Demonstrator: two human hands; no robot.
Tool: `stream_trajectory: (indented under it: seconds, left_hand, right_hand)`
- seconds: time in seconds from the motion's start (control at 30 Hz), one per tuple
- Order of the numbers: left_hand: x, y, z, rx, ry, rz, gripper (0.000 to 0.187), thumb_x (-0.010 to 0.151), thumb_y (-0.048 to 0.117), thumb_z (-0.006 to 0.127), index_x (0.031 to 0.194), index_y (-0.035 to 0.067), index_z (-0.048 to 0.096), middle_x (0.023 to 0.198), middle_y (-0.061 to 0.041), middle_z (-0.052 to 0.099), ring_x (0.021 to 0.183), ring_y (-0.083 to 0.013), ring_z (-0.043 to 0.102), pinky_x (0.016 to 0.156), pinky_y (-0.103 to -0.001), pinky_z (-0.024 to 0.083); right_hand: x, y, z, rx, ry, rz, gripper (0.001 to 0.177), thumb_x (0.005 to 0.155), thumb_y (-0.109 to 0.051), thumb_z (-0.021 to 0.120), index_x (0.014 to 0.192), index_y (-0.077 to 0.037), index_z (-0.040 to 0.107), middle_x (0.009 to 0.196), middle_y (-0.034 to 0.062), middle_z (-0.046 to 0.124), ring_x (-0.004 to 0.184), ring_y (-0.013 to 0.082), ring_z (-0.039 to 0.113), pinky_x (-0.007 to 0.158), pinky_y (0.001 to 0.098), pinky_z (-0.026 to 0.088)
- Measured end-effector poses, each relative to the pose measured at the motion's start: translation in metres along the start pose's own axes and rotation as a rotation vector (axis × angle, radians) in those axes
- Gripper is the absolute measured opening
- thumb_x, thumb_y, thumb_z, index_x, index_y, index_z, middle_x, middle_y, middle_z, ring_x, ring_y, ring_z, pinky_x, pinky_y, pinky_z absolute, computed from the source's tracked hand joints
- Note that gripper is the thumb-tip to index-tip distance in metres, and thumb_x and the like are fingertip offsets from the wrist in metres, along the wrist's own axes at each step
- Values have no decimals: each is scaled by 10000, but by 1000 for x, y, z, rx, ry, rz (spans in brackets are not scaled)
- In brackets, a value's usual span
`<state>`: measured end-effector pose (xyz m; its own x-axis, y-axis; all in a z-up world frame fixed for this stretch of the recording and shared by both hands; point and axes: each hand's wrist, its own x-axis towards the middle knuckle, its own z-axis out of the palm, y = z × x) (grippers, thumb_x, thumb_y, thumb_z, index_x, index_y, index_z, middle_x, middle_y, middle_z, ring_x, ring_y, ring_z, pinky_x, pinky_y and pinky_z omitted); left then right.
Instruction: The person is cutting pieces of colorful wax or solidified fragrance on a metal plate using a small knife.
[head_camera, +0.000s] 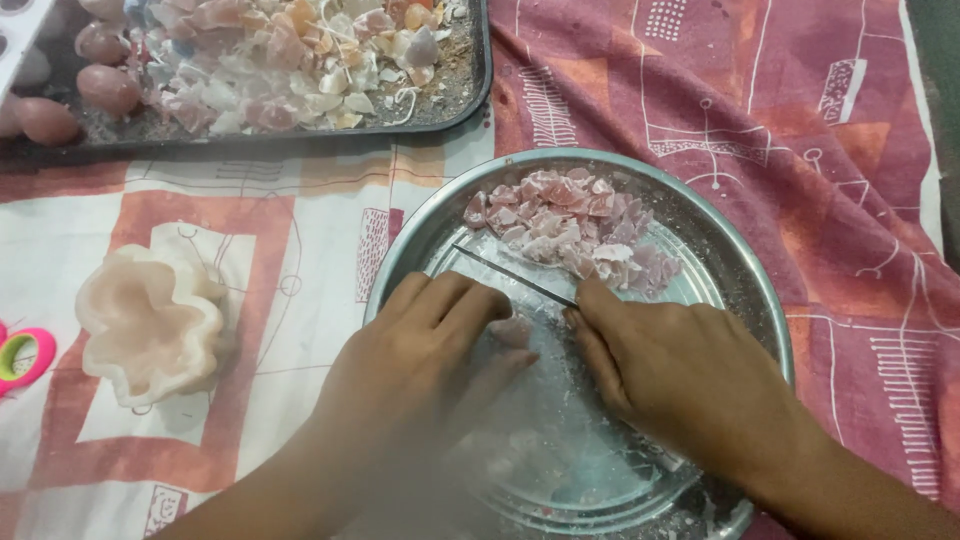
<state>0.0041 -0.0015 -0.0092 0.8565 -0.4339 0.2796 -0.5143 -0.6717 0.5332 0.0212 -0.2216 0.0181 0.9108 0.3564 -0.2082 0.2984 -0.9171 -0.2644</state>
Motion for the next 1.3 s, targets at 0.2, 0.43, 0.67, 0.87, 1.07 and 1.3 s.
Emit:
stream_trajectory:
  seconds: [0.2,0.43,0.67,0.87,1.07,1.3]
  left_hand:
    - [-3,0,-2,-52,29,-9,213,845,125,714,1053,115,668,999,-26,669,925,-246,642,795,-365,543]
    - [-2,-2,-4,34,29,60,408,800,110,704,1206,115,668,984,-25,671,920,-264,638,794,-383,539]
    - [0,-3,2,79,65,109,352,855,259,762,1145,90,659,1078,-63,656,953,-275,618,808,-381,522]
    - [1,-4,2,34,12,76,261,938,284,733,983,42,645,955,-76,634,910,-284,620,770,-391,522]
    - [-3,-9,6,42,7,117,256,925,284,732,966,44,655,953,-76,614,907,-288,601,784,-392,520]
    - [-2,-9,1,31,86,58,309,833,298,760,1021,59,706,984,-86,617,930,-310,575,796,-410,510]
  right_hand:
    - [-1,0,3,48,81,-36,374,930,-324,631,1238,-112,622,641,181,689,478,394,674,484,523,533]
    - [-2,2,8,-34,-38,39,453,979,-342,583,1380,-133,558,639,136,699,541,345,687,532,488,543]
    - [-1,-3,2,7,64,-45,488,924,-318,621,1344,-77,563,659,185,700,470,388,678,453,513,540]
    - [-2,2,6,10,53,-42,366,947,-329,606,1230,-98,587,658,175,699,489,389,679,478,524,533]
    - [-1,-1,5,41,24,-14,336,957,-348,595,1210,-126,599,595,167,673,472,378,675,484,515,529]
    - [-7,12,18,69,81,-49,371,975,-322,588,1276,-103,588,602,142,680,517,359,675,513,499,527]
